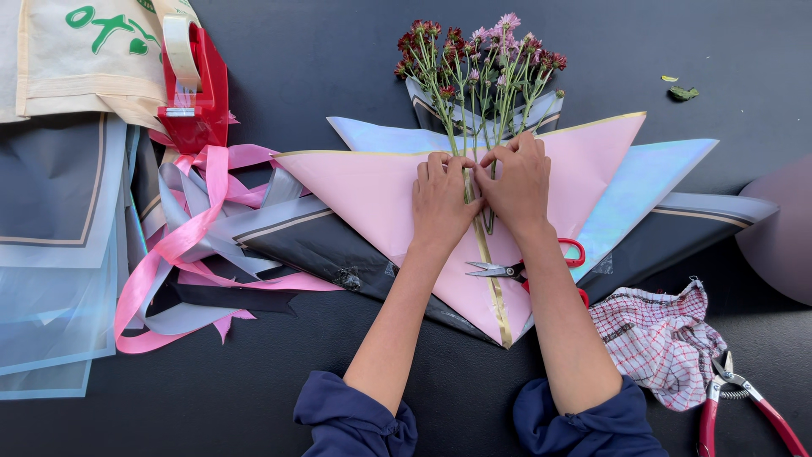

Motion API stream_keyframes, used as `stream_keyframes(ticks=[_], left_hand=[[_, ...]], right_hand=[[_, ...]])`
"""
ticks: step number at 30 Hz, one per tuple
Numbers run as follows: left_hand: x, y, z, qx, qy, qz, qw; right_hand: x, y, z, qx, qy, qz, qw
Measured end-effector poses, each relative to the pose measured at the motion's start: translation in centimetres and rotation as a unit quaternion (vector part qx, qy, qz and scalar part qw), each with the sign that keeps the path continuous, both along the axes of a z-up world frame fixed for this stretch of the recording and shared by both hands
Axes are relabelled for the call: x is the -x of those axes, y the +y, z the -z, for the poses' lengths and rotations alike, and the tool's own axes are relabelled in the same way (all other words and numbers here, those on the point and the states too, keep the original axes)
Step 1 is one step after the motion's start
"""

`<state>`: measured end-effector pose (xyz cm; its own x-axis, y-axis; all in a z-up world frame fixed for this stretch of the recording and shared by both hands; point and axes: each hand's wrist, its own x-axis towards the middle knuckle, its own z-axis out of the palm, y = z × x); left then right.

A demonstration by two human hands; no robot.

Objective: The person wraps a bouquet of flowers using several layers of decorative paper and tape. The person aligns the flower stems on a pink sheet, adds additional black and holographic sheets, and then folds the papers around the stems to form a cone, securing the wrapping with tape at various points.

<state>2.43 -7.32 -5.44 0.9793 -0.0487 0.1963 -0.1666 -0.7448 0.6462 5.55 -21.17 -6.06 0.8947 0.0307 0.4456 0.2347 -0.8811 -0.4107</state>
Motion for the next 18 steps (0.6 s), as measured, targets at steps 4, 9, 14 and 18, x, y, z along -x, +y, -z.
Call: stream_keyframes(ticks=[4, 9, 14, 18], left_hand=[[0.1, -0.1, 0.3, -0.008, 0.007, -0.005, 1.000], [-0.4, -0.3, 1.0, -0.014, 0.000, -0.006, 1.000], [-0.4, -0.4, 1.7, -0.024, -0.005, -0.005, 1.000], [-0.3, -0.3, 1.6, -0.021, -0.007, -0.006, 1.000]], right_hand=[[-0.2, 0.5, 0.8, 0.006, 0.013, 0.022, 1.000], [-0.9, 0.9, 2.1, 0.026, 0.007, 0.046, 0.999], [-1.8, 0.8, 3.0, 0.106, 0.044, 0.054, 0.992], [-1.6, 0.9, 2.4, 0.141, 0.084, 0.041, 0.986]])
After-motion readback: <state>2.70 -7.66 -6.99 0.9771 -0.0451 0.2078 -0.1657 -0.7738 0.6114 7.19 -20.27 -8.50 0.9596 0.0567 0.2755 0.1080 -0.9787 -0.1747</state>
